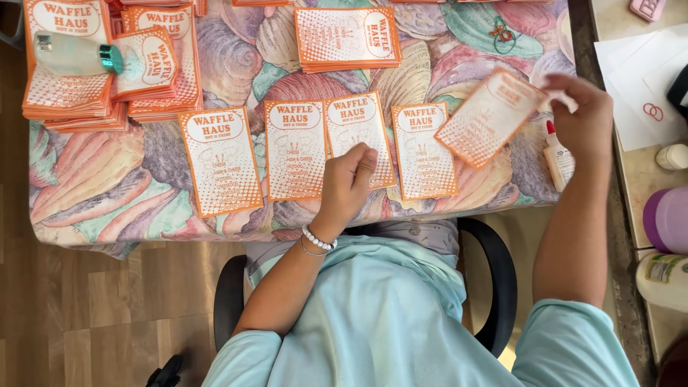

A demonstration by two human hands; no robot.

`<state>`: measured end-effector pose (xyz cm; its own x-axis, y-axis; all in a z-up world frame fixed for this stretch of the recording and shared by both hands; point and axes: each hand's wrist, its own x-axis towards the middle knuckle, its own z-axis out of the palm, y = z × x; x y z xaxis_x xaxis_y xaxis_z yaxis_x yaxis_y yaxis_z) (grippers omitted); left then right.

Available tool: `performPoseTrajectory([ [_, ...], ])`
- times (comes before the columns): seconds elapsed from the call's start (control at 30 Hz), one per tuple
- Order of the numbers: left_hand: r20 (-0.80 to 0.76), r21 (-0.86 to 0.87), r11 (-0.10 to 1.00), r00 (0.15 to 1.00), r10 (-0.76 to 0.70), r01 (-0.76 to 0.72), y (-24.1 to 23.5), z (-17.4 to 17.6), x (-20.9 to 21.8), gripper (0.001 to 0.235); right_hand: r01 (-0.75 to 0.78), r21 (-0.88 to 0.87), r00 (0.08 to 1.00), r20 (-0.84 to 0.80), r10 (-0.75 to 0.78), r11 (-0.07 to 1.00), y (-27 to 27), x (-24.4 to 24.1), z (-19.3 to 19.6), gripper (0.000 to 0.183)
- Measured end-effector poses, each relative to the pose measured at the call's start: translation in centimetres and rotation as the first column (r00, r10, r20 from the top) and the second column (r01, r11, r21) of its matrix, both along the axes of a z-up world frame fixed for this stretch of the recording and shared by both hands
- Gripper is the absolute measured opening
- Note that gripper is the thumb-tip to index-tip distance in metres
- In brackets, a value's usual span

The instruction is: Applying glue to paper bag templates and folding them to assemble the bags.

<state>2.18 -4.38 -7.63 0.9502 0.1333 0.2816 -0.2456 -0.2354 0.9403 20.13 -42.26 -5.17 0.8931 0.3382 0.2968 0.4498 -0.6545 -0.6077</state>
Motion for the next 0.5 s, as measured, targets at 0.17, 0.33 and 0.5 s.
performPoseTrajectory([
  [0.17, 0.033, 0.141, 0.99, 0.999, -0.034, 0.029, -1.4, -1.2, 0.1, 0.033, 0.188, 0.063, 0.911, 0.362, -0.198, 0.98, 0.2, -1.3, -4.4, 0.035],
  [0.33, -0.037, 0.126, 0.991, 0.998, -0.046, 0.051, -2.3, -1.1, -0.5, 0.008, 0.124, 0.171, 0.953, 0.255, -0.165, 0.978, 6.0, -6.0, -6.7, 0.034],
  [0.5, 0.017, 0.228, 0.974, 1.0, -0.01, 0.006, -3.4, 0.5, -1.5, 0.016, 0.004, -0.158, 0.891, 0.449, 0.068, 0.987, 9.7, -6.0, -6.0, 0.027],
])
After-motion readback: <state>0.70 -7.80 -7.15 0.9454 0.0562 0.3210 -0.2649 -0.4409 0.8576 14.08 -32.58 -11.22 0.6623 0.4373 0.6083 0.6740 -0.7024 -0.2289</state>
